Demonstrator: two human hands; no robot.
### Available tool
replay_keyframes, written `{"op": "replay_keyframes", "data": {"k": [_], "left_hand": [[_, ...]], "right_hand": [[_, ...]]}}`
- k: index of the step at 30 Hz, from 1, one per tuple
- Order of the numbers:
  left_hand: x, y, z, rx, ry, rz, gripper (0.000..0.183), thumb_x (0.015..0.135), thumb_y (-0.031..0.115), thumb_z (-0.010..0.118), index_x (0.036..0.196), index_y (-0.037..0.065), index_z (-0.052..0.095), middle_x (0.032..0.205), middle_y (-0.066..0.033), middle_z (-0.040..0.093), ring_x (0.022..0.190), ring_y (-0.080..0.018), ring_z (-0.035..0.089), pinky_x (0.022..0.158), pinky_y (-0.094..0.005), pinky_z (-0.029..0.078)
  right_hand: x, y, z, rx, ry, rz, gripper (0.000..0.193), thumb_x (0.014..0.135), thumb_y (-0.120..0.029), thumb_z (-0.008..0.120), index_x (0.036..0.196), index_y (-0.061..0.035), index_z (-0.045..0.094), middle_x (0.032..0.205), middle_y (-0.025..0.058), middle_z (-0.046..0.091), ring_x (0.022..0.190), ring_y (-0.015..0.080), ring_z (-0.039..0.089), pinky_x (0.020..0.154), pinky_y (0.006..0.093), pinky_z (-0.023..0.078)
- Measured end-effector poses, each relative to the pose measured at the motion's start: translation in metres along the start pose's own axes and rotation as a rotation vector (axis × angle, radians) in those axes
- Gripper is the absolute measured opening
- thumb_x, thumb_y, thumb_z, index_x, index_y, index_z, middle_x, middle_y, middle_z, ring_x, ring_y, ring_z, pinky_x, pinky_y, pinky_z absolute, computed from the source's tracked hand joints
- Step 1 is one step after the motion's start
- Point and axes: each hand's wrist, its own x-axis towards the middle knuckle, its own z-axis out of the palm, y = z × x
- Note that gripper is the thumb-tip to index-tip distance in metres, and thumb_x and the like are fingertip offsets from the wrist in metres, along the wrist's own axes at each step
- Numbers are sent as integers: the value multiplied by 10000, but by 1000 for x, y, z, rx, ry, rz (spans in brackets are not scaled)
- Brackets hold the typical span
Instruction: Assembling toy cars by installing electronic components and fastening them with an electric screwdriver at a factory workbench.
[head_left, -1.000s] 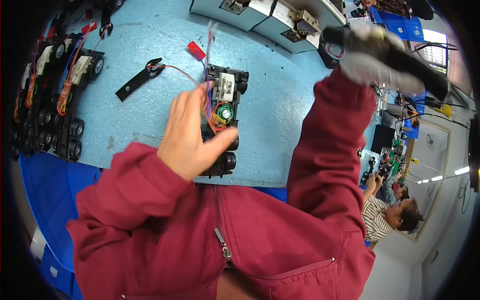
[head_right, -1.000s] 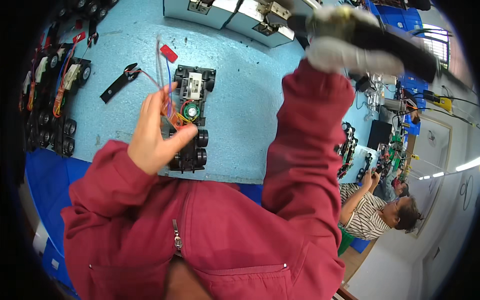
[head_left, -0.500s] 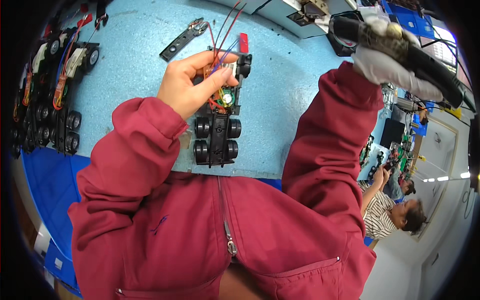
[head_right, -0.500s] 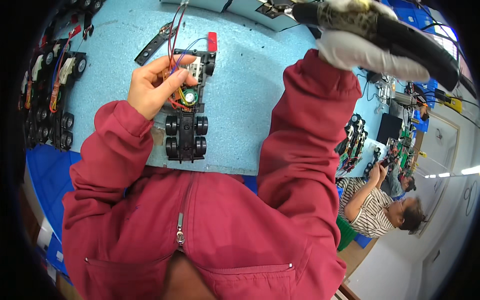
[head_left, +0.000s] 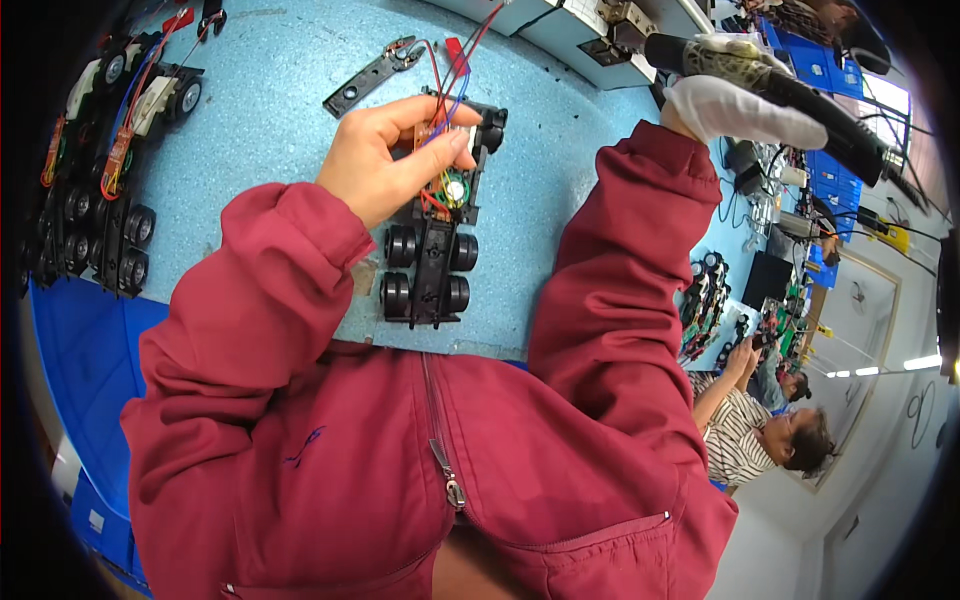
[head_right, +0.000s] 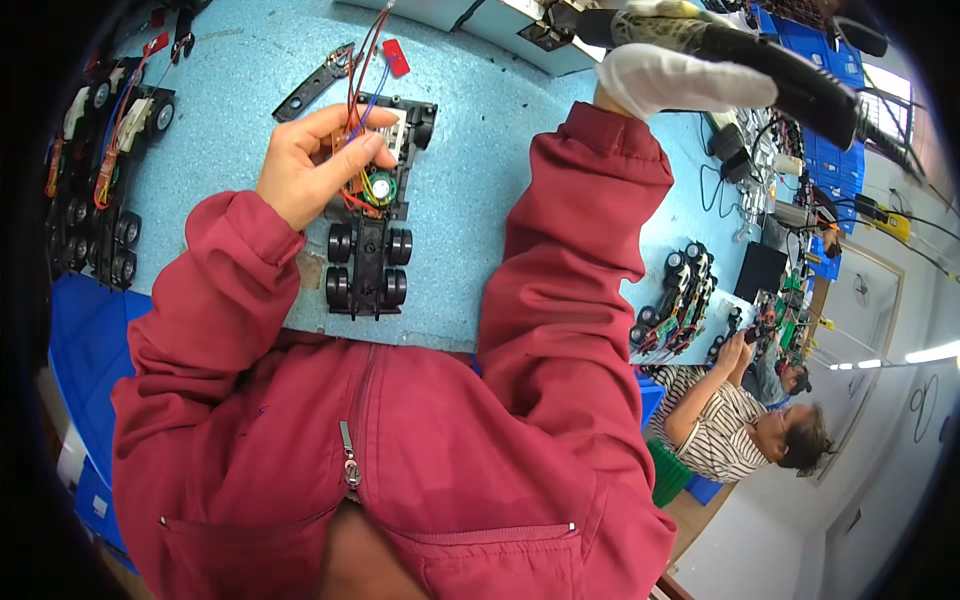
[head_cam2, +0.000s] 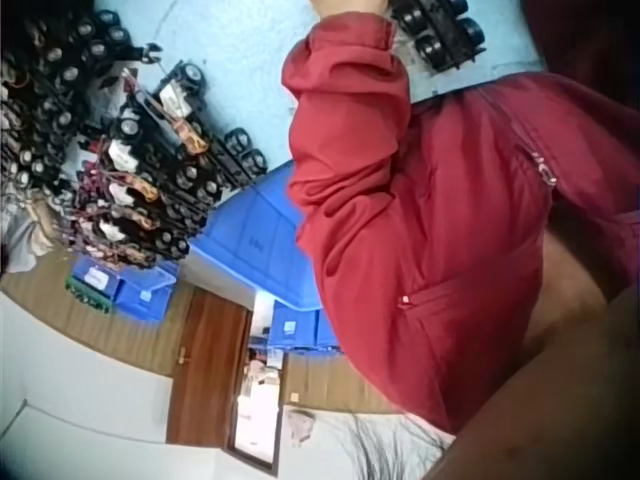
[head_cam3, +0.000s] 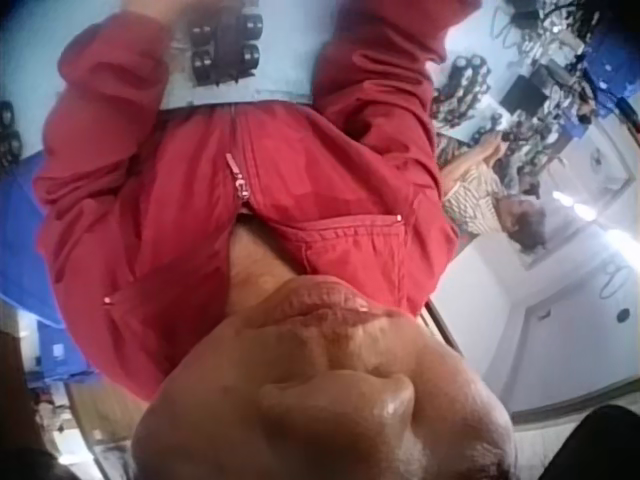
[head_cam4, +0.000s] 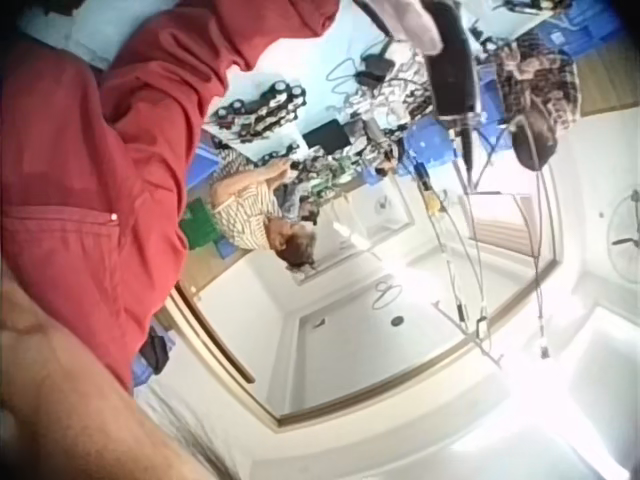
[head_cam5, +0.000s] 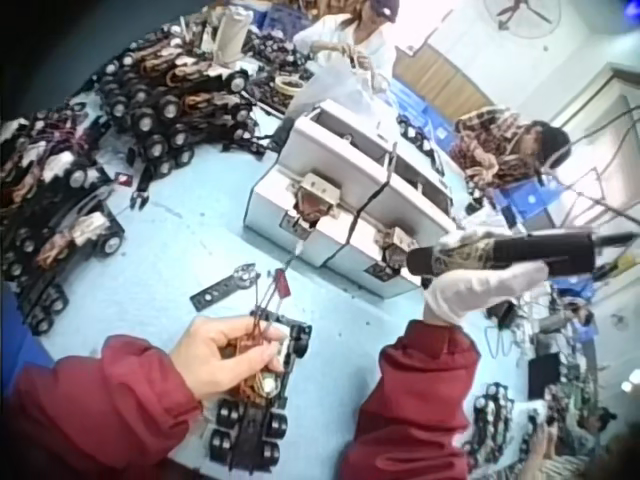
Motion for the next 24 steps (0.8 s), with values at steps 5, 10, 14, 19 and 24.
{"op": "replay_keyframes", "data": {"k": [5,10,14,19,24], "left_hand": [[4,-14,-4,-33,-15,73,236,906,117,559,1103,-9,596,831,-64,659,770,-77,606,669,-215,498],[8,-16,-3,-7,-42,88,242,904,133,565,1102,-2,598,832,-54,660,776,-74,606,700,-211,483],[7,-15,-3,-1,-41,81,264,899,155,579,1111,-1,591,839,-50,662,791,-77,607,720,-219,484],[8,-18,-4,-30,-59,112,266,902,158,579,1110,-8,591,840,-43,661,798,-74,605,729,-222,486],[6,-22,-6,-21,-47,120,263,901,151,580,1107,-11,593,838,-37,659,792,-64,595,727,-219,479]], "right_hand": [[-12,-38,-20,-28,-182,392,899,634,-916,257,736,-54,492,506,98,481,343,194,456,328,324,435],[-44,-122,-36,513,-98,987,947,485,-970,358,735,-85,586,549,76,501,393,234,455,432,361,377],[-72,-142,-38,735,-299,1028,977,467,-977,357,840,-123,652,561,46,506,437,217,458,475,345,366],[-93,-140,-41,772,-456,954,949,502,-950,399,928,-137,641,712,71,602,493,272,510,498,402,419],[-103,-133,-39,827,-597,797,993,567,-905,431,1012,-33,596,841,135,612,578,327,551,475,454,432]]}}
